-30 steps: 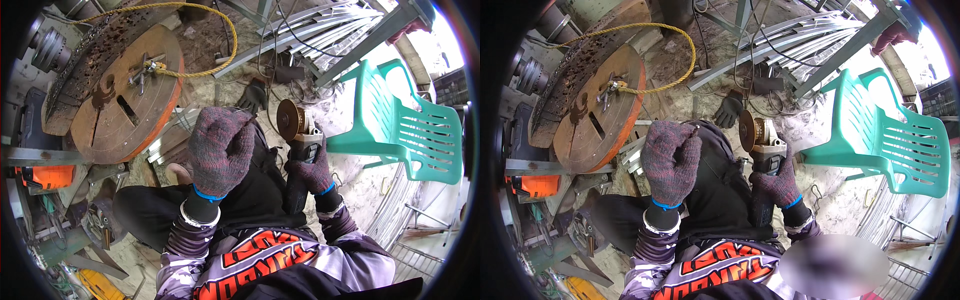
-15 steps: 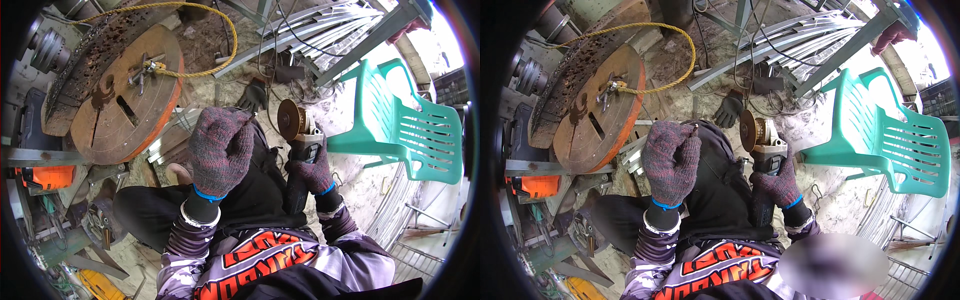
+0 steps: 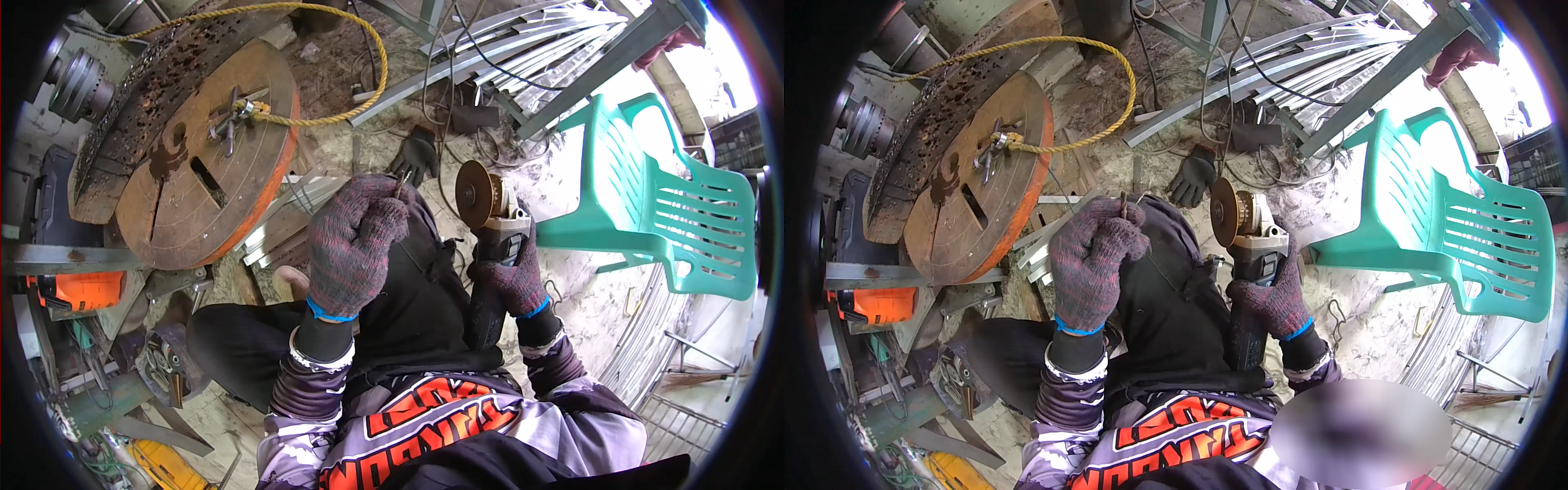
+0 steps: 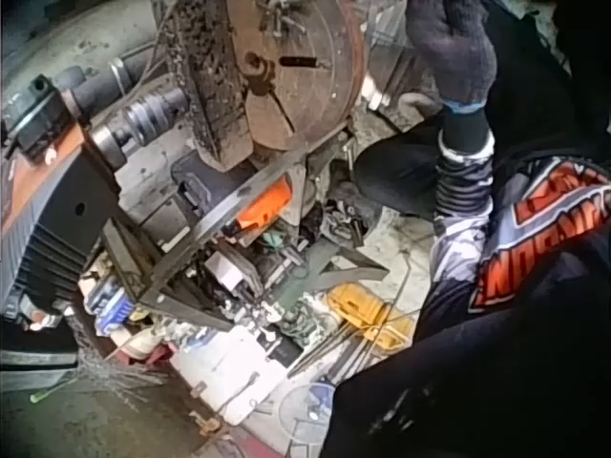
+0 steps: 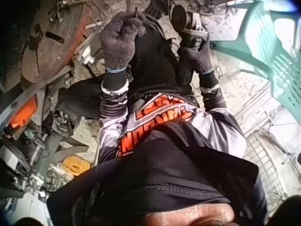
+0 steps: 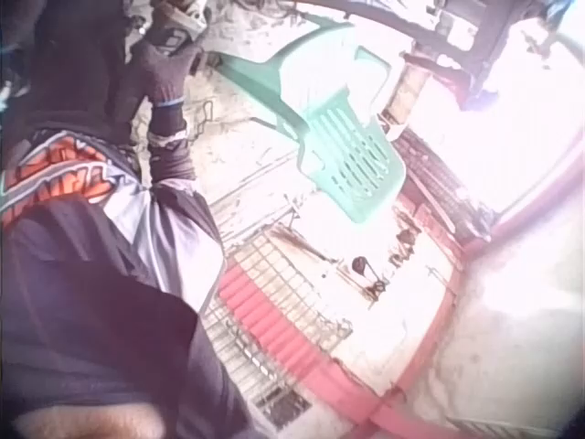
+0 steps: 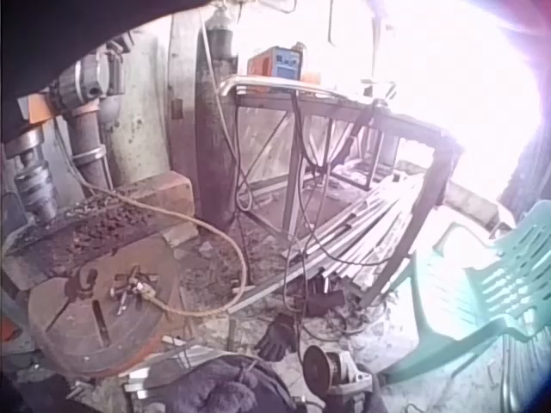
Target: The person grinds a small metal part using an angle grinder.
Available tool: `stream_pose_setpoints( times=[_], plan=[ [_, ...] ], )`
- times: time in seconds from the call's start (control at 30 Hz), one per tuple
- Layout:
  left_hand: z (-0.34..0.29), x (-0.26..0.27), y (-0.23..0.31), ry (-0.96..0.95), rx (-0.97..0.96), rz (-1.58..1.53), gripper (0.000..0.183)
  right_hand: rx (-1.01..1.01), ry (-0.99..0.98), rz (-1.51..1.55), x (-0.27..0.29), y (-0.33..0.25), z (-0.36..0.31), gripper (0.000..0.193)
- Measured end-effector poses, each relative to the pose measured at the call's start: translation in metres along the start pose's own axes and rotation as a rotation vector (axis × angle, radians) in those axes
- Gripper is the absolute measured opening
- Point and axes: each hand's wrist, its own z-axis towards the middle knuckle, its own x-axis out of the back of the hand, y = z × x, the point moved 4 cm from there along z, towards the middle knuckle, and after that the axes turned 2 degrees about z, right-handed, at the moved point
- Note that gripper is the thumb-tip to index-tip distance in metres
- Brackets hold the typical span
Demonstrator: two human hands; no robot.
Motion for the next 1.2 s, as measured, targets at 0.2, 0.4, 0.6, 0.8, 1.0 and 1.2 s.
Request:
stream_pose_setpoints(
  times=[0.2, 0.4, 0.6, 0.8, 1.0, 1.2],
  plan=[
    [-0.001, 0.001, -0.005, -0.018, 0.053, -0.156, 0.018, -0.003, 0.029, 0.001, -0.001, -0.001, -0.001, 0.115],
    [-0.001, 0.000, -0.007, -0.009, 0.081, -0.221, 0.021, 0.000, 0.020, 0.010, -0.002, -0.003, 0.000, 0.114],
    [0.000, 0.002, -0.010, -0.052, 0.134, -0.215, 0.024, -0.023, 0.023, 0.036, -0.006, -0.006, 0.000, 0.101],
    [-0.005, -0.002, -0.015, 0.025, 0.260, -0.339, 0.025, -0.040, -0.006, 0.142, 0.000, 0.007, 0.001, 0.082],
    [-0.016, -0.027, -0.017, -0.357, 0.196, -0.252, 0.012, -0.009, -0.053, 0.429, 0.009, 0.018, 0.000, 0.080],
    [-0.062, -0.101, -0.034, -0.948, -0.019, 0.246, 0.019, -0.131, -0.150, 0.735, 0.021, 0.038, -0.002, 0.067]
  ],
)
